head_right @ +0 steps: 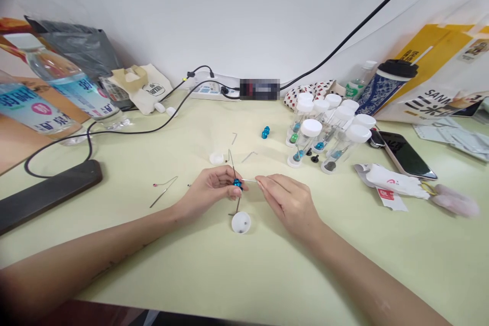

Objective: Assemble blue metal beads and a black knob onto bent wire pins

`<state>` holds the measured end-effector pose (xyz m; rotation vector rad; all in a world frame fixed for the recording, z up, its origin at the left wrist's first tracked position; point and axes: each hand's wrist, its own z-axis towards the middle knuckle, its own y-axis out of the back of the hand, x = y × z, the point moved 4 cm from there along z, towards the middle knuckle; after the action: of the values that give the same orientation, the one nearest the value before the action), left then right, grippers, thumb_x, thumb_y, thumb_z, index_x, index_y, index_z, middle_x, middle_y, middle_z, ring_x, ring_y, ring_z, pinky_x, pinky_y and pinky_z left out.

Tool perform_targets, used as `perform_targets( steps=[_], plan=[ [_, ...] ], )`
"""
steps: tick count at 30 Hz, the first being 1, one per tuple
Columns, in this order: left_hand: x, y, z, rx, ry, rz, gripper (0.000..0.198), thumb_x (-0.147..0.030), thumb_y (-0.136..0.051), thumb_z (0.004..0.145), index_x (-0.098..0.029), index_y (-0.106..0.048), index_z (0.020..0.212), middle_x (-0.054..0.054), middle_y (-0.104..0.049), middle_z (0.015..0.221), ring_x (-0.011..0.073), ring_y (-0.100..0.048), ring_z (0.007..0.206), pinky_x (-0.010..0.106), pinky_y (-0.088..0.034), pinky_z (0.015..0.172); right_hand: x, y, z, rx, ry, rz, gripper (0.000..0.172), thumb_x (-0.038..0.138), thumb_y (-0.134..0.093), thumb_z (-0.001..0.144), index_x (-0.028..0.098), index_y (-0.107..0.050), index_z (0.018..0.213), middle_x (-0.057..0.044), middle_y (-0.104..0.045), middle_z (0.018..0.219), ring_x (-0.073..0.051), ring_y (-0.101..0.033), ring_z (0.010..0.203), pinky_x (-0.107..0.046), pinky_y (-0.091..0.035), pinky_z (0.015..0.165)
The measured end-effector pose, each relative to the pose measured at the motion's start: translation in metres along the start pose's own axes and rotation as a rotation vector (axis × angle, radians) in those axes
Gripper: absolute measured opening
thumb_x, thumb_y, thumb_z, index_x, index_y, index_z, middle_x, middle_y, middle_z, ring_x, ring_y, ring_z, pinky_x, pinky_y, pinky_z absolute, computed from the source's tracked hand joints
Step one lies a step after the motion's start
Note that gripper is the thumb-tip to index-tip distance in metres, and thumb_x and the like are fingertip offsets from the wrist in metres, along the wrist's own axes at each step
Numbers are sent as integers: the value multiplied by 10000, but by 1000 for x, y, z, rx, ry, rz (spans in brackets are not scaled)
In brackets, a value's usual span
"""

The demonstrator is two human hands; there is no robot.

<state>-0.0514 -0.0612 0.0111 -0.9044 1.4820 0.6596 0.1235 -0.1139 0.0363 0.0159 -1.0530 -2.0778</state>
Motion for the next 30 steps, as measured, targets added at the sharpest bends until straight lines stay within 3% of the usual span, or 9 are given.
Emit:
perform_targets(
  steps=[4, 9, 15, 20, 23, 26, 30],
  plan=[
    [-1, 2, 1, -25, 6, 5, 213, -273, -697, 753, -120, -600, 865, 65, -678, 892, 88, -598, 708, 231, -498, 686, -11, 4, 1, -36, -47, -41, 190, 139, -493, 909, 176, -662, 988, -62, -714, 868, -145, -661, 779, -270, -517, 704],
    [-1, 2, 1, -10, -32, 73, 189, -261, -654, 784, -137, -635, 924, 70, -660, 986, 112, -594, 833, 271, -501, 813, -29, -6, 4, 102, -189, -64, 235, 238, -457, 937, 185, -686, 920, -58, -697, 798, -155, -637, 689, -280, -481, 621],
    [2, 4, 3, -16, -75, 51, 225, -292, -608, 821, -154, -650, 994, 47, -624, 963, 123, -599, 883, 295, -485, 894, -39, -11, 4, 190, -246, -42, 203, 308, -529, 909, 184, -678, 970, -48, -666, 819, -142, -604, 647, -264, -460, 572],
    [-2, 3, 2, 1, -108, 124, 206, -284, -613, 816, -138, -638, 959, 56, -651, 940, 131, -596, 927, 279, -446, 906, -44, -9, 6, 206, -250, -41, 270, 323, -459, 946, 178, -680, 889, -54, -648, 856, -139, -611, 724, -259, -454, 652],
    [-4, 2, 1, -2, -108, 142, 207, -296, -657, 781, -131, -626, 902, 47, -646, 904, 118, -592, 882, 252, -450, 859, -43, -8, 8, 221, -233, -60, 308, 311, -440, 955, 172, -650, 777, -29, -636, 723, -134, -597, 674, -247, -427, 623],
    [-5, 3, -1, -12, -110, 155, 245, -329, -676, 762, -129, -607, 885, 17, -605, 790, 84, -556, 715, 216, -457, 700, -41, -5, 8, 209, -234, -106, 360, 320, -445, 953, 170, -595, 662, 9, -564, 549, -108, -523, 515, -242, -374, 539],
    [-3, 4, 0, -19, -106, 177, 274, -362, -664, 767, -132, -575, 887, -9, -560, 714, 58, -507, 594, 189, -427, 580, -48, 6, 0, 126, -240, -184, 390, 335, -463, 947, 160, -570, 616, 9, -533, 524, -98, -503, 496, -249, -379, 536]
  ],
)
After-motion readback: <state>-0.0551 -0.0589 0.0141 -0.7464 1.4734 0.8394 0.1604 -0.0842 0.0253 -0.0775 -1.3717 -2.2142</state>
